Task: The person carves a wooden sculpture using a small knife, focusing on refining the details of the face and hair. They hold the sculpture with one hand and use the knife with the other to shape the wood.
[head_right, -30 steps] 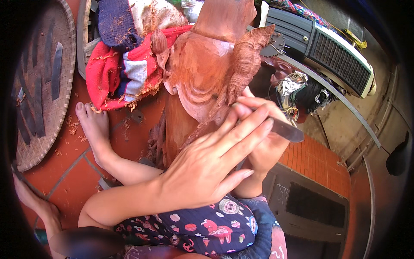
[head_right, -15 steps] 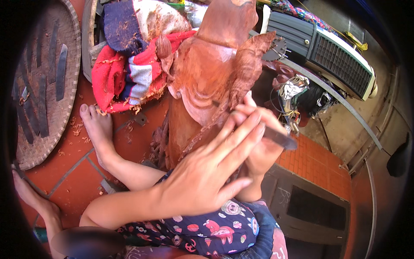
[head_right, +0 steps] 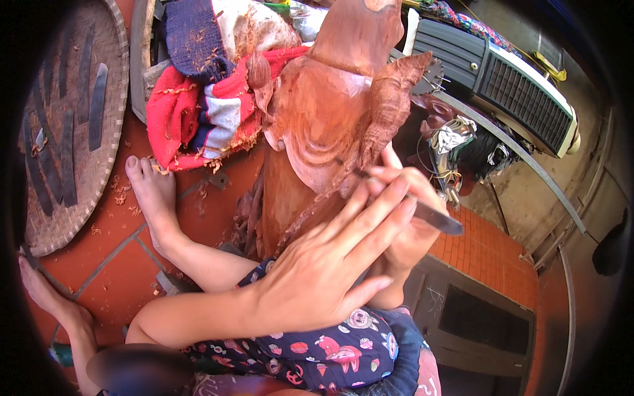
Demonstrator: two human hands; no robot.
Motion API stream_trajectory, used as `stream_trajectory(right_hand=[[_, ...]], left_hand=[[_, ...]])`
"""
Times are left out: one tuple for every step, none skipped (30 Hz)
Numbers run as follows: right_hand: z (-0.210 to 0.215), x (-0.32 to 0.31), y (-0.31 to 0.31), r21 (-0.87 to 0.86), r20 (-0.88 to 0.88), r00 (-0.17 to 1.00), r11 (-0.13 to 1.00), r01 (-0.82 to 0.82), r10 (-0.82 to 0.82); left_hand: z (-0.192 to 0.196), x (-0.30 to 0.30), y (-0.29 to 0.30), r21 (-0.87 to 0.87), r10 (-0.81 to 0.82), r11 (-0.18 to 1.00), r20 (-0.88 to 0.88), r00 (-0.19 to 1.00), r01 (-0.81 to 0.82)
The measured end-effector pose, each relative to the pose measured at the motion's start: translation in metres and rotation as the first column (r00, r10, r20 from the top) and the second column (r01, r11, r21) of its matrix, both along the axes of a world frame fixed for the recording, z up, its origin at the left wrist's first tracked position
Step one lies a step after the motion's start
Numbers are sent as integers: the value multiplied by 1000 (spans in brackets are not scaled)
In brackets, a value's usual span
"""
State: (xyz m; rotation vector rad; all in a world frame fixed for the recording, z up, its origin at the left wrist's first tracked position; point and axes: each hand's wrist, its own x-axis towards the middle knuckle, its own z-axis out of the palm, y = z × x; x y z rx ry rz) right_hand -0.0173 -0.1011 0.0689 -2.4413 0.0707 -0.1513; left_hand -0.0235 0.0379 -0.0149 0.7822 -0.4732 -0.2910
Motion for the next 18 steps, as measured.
stream_trajectory(right_hand=[[15, 5, -4, -283, -228, 972, 952, -118, 53], [11, 2, -6, -173, -140, 990, 985, -15, -9], [5, 3, 0, -58, -62, 994, 995, 86, -90], [-2, 5, 12, 11, 71, 983, 985, 170, -171], [-1, 6, 11, -74, 66, 989, 988, 137, -133], [0, 6, 9, -158, 57, 994, 982, 103, -95], [1, 6, 6, -241, 45, 997, 968, 67, -58], [2, 4, 2, -199, 7, 997, 977, 74, -74], [5, 0, -2, -157, -33, 995, 984, 83, -89], [8, -4, -6, -115, -73, 992, 989, 93, -102], [4, -2, 0, -96, -32, 993, 989, 110, -113], [0, 1, 5, -74, 12, 993, 990, 122, -121], [-3, 0, 10, -55, 50, 989, 988, 142, -139], [-7, 2, 1, -154, 94, 995, 987, 45, -30], [-6, 2, -1, -222, 101, 995, 975, 32, -10], [-6, 3, -2, -291, 107, 994, 957, 21, 11], [-6, 7, 7, -320, 86, 995, 944, 83, -59], [-3, 8, 19, -354, 67, 989, 923, 150, -134]], left_hand=[[-1, -2, 3, 41, -12, 999, -5, 1000, 13], [-3, -4, -2, 16, 12, 1000, -18, 1000, -12], [-3, 1, -5, -14, 23, 1000, -4, 1000, -23], [-4, 7, -10, -43, 35, 999, 8, 999, -34], [-5, 12, -13, -66, 58, 996, 27, 998, -56], [-3, 11, -11, -80, 13, 997, 18, 1000, -12], [-2, 9, -6, -63, -11, 998, 7, 1000, 11], [-2, 4, 1, -42, -33, 999, -5, 999, 33], [-2, 1, 5, -21, -55, 998, -19, 998, 55], [-3, -2, 4, -14, -27, 1000, -28, 999, 26], [-4, 0, 2, -23, -2, 1000, -19, 1000, 2], [-5, 5, -3, -33, 22, 999, -10, 1000, -23], [-4, 7, -6, -44, 47, 998, 0, 999, -47], [-1, 8, -6, -60, 30, 998, 10, 999, -30], [0, 6, -4, -42, 39, 998, 34, 999, -37], [0, 3, -2, -25, 47, 999, 58, 997, -45], [-2, 3, -1, 1, 57, 998, 81, 995, -58], [-3, 3, -1, -10, 59, 998, 76, 995, -58]])
